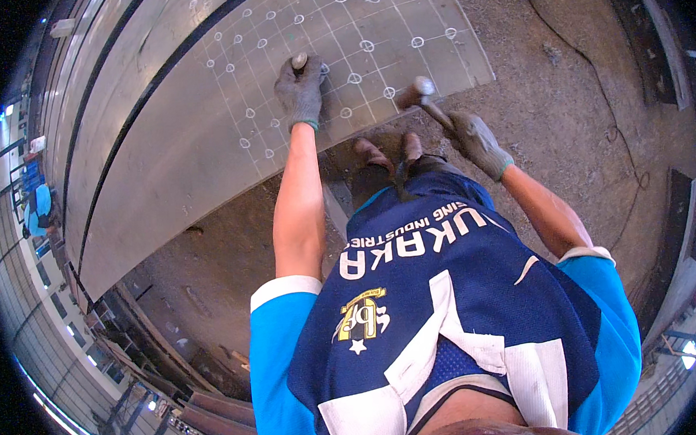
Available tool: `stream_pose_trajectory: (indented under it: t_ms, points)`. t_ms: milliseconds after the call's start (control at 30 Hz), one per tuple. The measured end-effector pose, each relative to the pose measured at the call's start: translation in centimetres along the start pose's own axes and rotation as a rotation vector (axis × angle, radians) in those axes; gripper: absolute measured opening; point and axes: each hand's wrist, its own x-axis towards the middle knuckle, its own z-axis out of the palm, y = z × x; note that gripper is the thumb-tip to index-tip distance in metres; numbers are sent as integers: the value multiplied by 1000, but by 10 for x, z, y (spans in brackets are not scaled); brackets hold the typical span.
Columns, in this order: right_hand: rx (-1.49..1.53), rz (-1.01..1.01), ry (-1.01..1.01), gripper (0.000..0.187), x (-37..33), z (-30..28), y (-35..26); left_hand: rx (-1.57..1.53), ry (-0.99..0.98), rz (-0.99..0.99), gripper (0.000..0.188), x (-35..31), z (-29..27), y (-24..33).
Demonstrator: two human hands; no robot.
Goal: The person uses a hammer and a metal punch to mark a series of pre-drawn circles on a large metal sheet. They systematically move across the sheet, striking the punch at each marked location to create indentations.
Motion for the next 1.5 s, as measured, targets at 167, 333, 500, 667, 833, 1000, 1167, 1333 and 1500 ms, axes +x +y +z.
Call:
stream_pose_trajectory:
  t_ms: [167,333,500,667,833,1000,1167,1333,1500]
  points:
    - [2,-282,17,18,81,-47,-85,415,19,157,35,3,-3,0]
    - [429,-289,11,23,146,-113,-237,319,3,201,33,-3,-4,3]
    - [448,-441,80,24,202,-71,-219,455,12,261,36,7,-7,-16]
    - [-151,-498,-22,17,176,-47,-93,458,9,167,37,3,2,-1]
    - [-97,17,-183,24,101,-42,-76,243,-38,108,34,11,-7,5]
    - [51,193,5,19,10,-28,-19,120,46,147,22,2,7,9]
    - [90,301,-26,19,-25,-29,-9,-10,-33,118,20,19,47,6]
    - [179,338,84,16,-31,-13,0,60,-152,132,20,17,78,25]
    - [93,271,118,15,-30,2,16,61,-210,133,21,22,75,17]
